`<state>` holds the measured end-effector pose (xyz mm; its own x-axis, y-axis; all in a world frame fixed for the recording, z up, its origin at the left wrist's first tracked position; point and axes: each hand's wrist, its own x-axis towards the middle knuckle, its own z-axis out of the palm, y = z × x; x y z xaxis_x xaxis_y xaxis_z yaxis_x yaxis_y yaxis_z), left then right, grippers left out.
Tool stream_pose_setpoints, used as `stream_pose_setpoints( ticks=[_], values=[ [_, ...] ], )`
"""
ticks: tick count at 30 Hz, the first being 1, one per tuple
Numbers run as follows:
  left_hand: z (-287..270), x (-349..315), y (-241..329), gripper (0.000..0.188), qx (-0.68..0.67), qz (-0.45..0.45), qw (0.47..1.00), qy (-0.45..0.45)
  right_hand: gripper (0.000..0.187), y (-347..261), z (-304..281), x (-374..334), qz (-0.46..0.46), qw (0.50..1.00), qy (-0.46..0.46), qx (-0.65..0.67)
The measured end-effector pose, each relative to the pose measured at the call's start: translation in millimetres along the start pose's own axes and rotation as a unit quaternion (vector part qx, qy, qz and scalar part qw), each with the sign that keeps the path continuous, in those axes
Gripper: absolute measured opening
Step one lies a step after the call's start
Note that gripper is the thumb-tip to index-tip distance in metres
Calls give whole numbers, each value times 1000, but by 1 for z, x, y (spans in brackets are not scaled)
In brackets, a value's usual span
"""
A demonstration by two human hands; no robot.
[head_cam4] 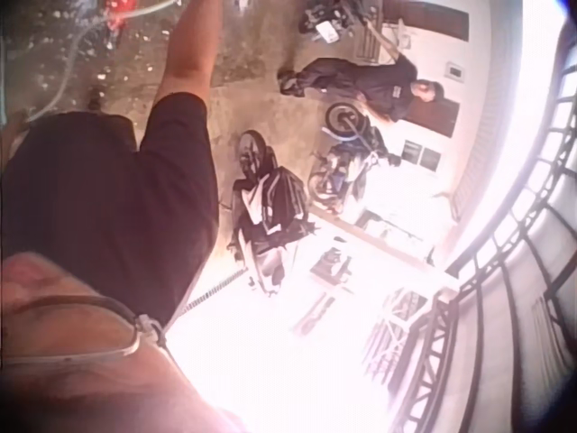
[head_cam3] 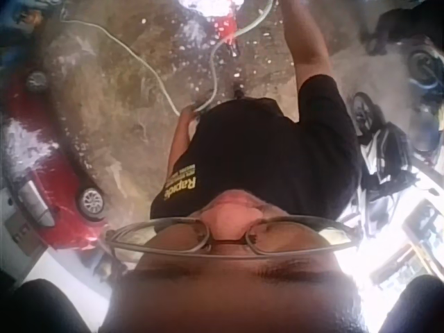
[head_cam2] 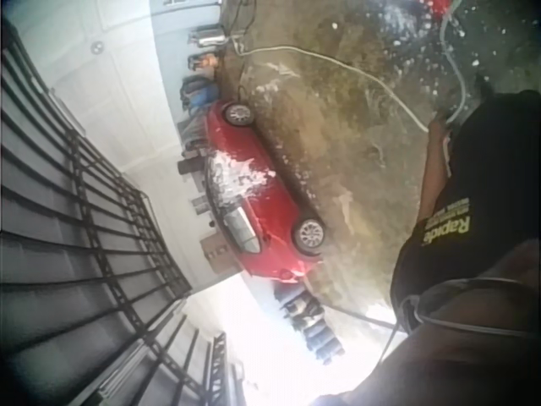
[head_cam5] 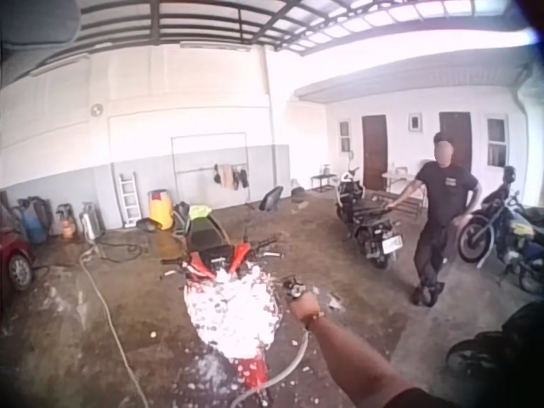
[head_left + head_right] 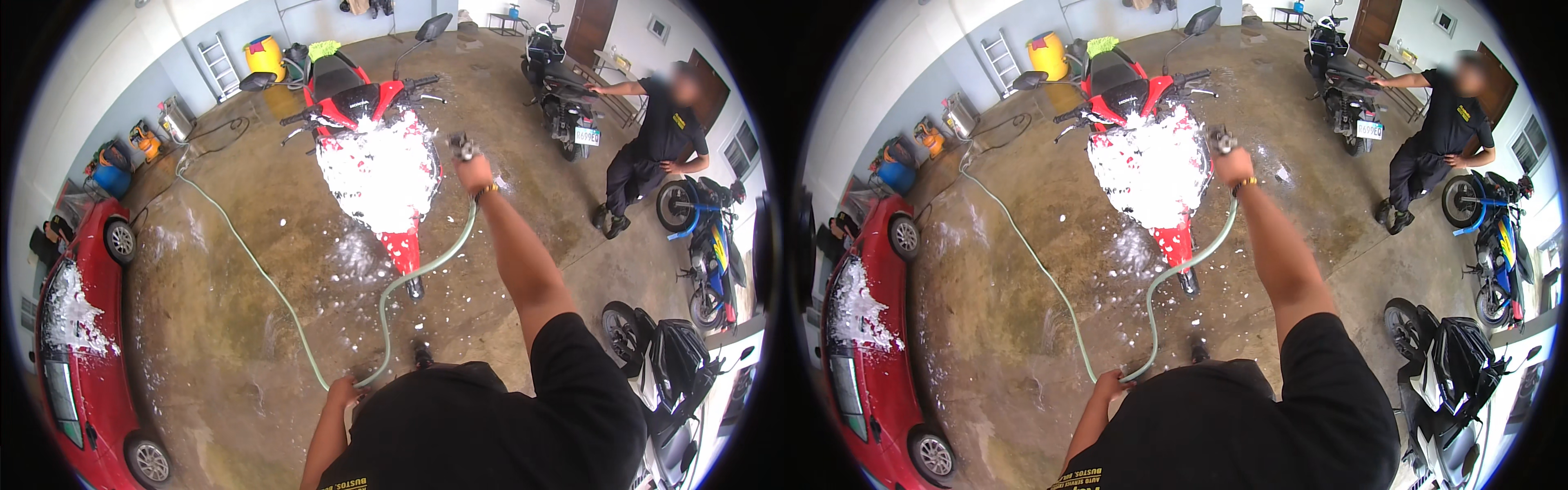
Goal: The person applies foam to a car and a motorcycle using a sprayer. They spray foam onto the side windows and panels of a red car before moving to a red motorcycle and covering its body and wheels with foam.
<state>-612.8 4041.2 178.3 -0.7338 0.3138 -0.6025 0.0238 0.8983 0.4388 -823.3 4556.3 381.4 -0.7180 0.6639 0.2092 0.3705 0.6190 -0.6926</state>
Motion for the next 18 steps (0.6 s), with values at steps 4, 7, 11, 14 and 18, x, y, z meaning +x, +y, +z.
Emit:
stream_pose_setpoints(
  ticks=[4,7,11,14,18],
  values=[
    [-1,1,-1,43,-45,7,999,-16,39,57,46,-72,112,990,-77,31],
    [6,7,-12,44,-29,15,999,-26,35,82,73,-136,115,986,-120,28],
    [6,11,-14,48,21,27,999,-40,36,92,98,-198,103,981,-162,39],
    [9,15,-22,51,47,45,997,-45,36,95,109,-234,127,969,-211,10],
    [7,15,-34,52,46,43,994,-93,32,79,106,-245,100,957,-271,-28]
  ],
)
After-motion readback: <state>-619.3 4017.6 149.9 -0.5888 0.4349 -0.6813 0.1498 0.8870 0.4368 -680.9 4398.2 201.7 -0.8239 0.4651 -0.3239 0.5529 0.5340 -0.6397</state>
